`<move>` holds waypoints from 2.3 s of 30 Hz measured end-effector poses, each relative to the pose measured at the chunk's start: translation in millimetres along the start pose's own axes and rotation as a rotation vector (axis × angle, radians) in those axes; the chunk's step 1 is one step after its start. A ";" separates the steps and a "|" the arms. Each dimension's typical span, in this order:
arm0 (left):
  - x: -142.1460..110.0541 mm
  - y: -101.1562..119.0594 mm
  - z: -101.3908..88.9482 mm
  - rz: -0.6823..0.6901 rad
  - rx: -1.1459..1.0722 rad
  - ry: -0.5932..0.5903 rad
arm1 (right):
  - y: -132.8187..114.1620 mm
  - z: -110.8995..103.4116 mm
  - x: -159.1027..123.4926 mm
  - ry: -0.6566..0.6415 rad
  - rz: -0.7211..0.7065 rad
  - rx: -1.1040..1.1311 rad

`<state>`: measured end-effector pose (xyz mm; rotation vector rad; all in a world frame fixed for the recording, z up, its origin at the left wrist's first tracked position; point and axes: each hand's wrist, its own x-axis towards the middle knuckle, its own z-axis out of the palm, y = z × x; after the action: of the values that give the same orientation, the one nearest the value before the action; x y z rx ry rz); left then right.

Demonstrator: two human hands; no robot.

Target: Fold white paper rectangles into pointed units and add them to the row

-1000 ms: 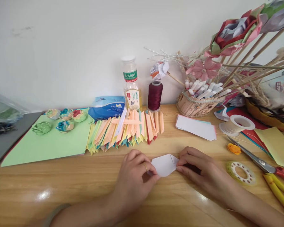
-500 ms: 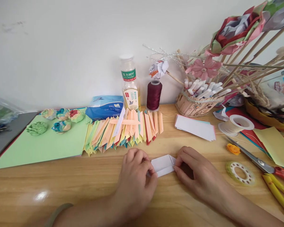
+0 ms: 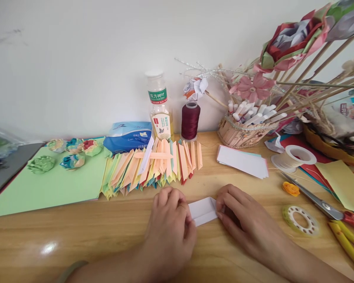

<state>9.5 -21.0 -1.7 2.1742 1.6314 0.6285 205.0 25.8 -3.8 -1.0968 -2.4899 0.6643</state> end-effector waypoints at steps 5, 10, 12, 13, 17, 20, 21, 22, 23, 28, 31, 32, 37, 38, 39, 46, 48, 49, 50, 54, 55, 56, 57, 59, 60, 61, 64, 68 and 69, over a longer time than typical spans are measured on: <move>0.4 0.5 -2.8 0.007 0.067 -0.022 | 5.4 -3.7 -4.5 0.062 -0.145 -0.152; -0.9 -5.8 0.4 0.107 0.129 0.070 | 6.7 -10.7 -11.2 0.051 -0.316 -0.360; -2.5 -9.3 6.4 0.227 0.182 0.167 | 7.4 -11.3 -14.8 0.050 -0.377 -0.392; -3.6 -10.8 9.8 0.291 0.216 0.222 | 7.8 -10.8 -16.7 0.064 -0.403 -0.404; -8.1 -13.3 16.8 0.446 0.326 0.307 | 9.5 -8.6 -20.6 0.090 -0.453 -0.408; -11.0 -12.8 10.4 0.511 0.380 0.261 | 10.6 -11.4 -19.0 0.065 -0.433 -0.345; -11.9 -13.0 7.2 0.536 0.389 0.254 | 11.1 -13.0 -18.0 0.048 -0.423 -0.318; -12.9 -13.6 4.0 0.558 0.394 0.246 | 11.9 -14.7 -17.1 0.030 -0.418 -0.288; -14.0 -14.7 1.2 0.576 0.393 0.240 | 12.8 -16.2 -16.1 0.015 -0.417 -0.259; -18.7 -23.6 -5.5 0.617 0.390 0.216 | 17.7 -20.6 -12.1 -0.028 -0.407 -0.150; -18.6 -26.6 -6.1 0.609 0.381 0.216 | 17.4 -23.3 -10.2 -0.085 -0.372 -0.110; -18.0 -27.1 -6.2 0.604 0.372 0.219 | 16.7 -24.5 -9.9 -0.110 -0.353 -0.097; -15.3 -31.0 -8.5 0.604 0.339 0.199 | 15.4 -29.5 -9.8 -0.173 -0.295 -0.082; -15.2 -32.4 -9.4 0.608 0.332 0.189 | 16.2 -30.0 -9.7 -0.167 -0.302 -0.096; -15.3 -33.9 -10.4 0.611 0.320 0.182 | 17.1 -30.2 -9.6 -0.151 -0.316 -0.108; -15.2 -36.6 -13.9 0.588 0.313 0.191 | -1.4 -25.1 -11.9 -0.110 -0.427 -0.082; -11.5 -30.6 -13.6 0.520 0.328 0.197 | -20.1 -23.0 -14.6 -0.184 -0.434 -0.065; -8.8 -26.8 -13.5 0.477 0.328 0.188 | -29.3 -22.1 -16.1 -0.212 -0.455 -0.038; -5.4 -22.9 -13.2 0.445 0.327 0.166 | -37.0 -21.5 -17.4 -0.260 -0.469 0.001; 12.4 -14.8 -10.6 0.447 0.307 0.000 | -39.6 -20.4 -17.5 -0.294 -0.488 0.211; 17.5 -15.1 -9.6 0.458 0.288 -0.025 | -33.1 -20.1 -15.7 -0.229 -0.443 0.231; 22.5 -16.1 -8.4 0.466 0.263 -0.041 | -25.2 -19.7 -13.2 -0.154 -0.370 0.197; 27.1 -17.3 -7.3 0.470 0.236 -0.045 | -16.7 -19.0 -10.5 -0.092 -0.316 0.145; 34.2 -19.1 -6.0 0.459 0.188 -0.018 | -1.8 -16.9 -5.3 0.001 -0.277 0.025; 36.2 -19.3 -6.0 0.444 0.175 0.009 | 3.6 -15.7 -3.5 0.019 -0.275 -0.024; 36.7 -19.0 -6.6 0.426 0.166 0.038 | 7.4 -14.5 -2.4 0.032 -0.284 -0.072; 30.1 -16.7 -11.0 0.395 0.155 0.101 | 10.3 -11.8 -3.5 0.058 -0.339 -0.209; 12.6 -17.4 -14.7 0.468 0.109 0.100 | 5.2 -9.8 -7.3 0.092 -0.354 -0.311; 9.1 -18.7 -13.9 0.478 0.117 0.101 | 4.1 -9.3 -7.7 0.087 -0.341 -0.298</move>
<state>-10.9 -6.9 1.4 2.6852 1.2154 0.7990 216.9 25.0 0.8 -0.7402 -2.6632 0.1492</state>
